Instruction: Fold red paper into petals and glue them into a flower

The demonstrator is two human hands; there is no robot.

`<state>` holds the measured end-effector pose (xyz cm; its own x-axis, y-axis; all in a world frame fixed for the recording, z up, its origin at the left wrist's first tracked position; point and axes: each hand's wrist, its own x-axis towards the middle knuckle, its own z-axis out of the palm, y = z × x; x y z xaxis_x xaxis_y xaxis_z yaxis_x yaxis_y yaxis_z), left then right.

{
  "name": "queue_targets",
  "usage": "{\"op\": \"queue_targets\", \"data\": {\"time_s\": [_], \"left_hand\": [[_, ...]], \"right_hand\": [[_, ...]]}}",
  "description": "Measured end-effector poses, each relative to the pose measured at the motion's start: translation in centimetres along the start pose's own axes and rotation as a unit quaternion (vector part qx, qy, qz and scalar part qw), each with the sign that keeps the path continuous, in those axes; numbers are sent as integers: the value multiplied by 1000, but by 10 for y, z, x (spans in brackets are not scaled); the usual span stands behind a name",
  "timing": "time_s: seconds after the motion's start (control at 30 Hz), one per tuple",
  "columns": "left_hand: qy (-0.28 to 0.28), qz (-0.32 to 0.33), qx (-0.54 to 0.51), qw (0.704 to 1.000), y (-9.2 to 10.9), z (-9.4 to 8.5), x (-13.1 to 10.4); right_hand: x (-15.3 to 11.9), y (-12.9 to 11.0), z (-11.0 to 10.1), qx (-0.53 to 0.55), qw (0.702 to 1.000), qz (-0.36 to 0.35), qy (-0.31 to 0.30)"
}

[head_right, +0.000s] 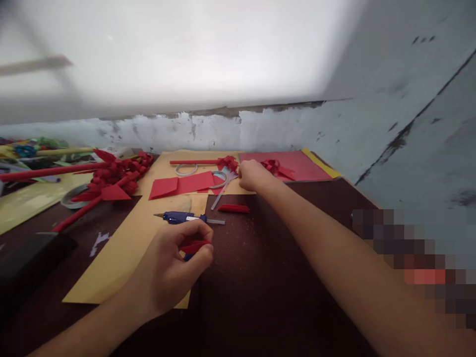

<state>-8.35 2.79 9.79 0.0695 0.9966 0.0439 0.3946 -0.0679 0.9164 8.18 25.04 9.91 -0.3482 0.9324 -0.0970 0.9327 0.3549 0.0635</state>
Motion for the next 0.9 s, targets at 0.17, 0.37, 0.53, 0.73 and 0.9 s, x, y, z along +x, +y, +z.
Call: {"op": "queue_targets", "data": {"time_s": [0.17, 0.37, 0.53, 0.73, 0.9], "left_hand": [[9, -2, 5, 1000, -1, 1, 0], [12, -13, -4, 1000, 1, 2, -3], [-5, 5, 1, 1000, 2, 1, -2], [-21, 15, 4, 1000, 0, 1, -1], [-16, 8, 0, 1000, -1, 3, 0]], "right_hand": [[5, -6, 0, -14, 1000, 8, -16], [4, -8, -2, -29, 999, 8, -20], [4, -11, 2, -31, 999, -5, -22], [-1, -8, 7, -2, 1000, -28, -14], [-35, -8, 1, 80, 992, -93, 39]]}}
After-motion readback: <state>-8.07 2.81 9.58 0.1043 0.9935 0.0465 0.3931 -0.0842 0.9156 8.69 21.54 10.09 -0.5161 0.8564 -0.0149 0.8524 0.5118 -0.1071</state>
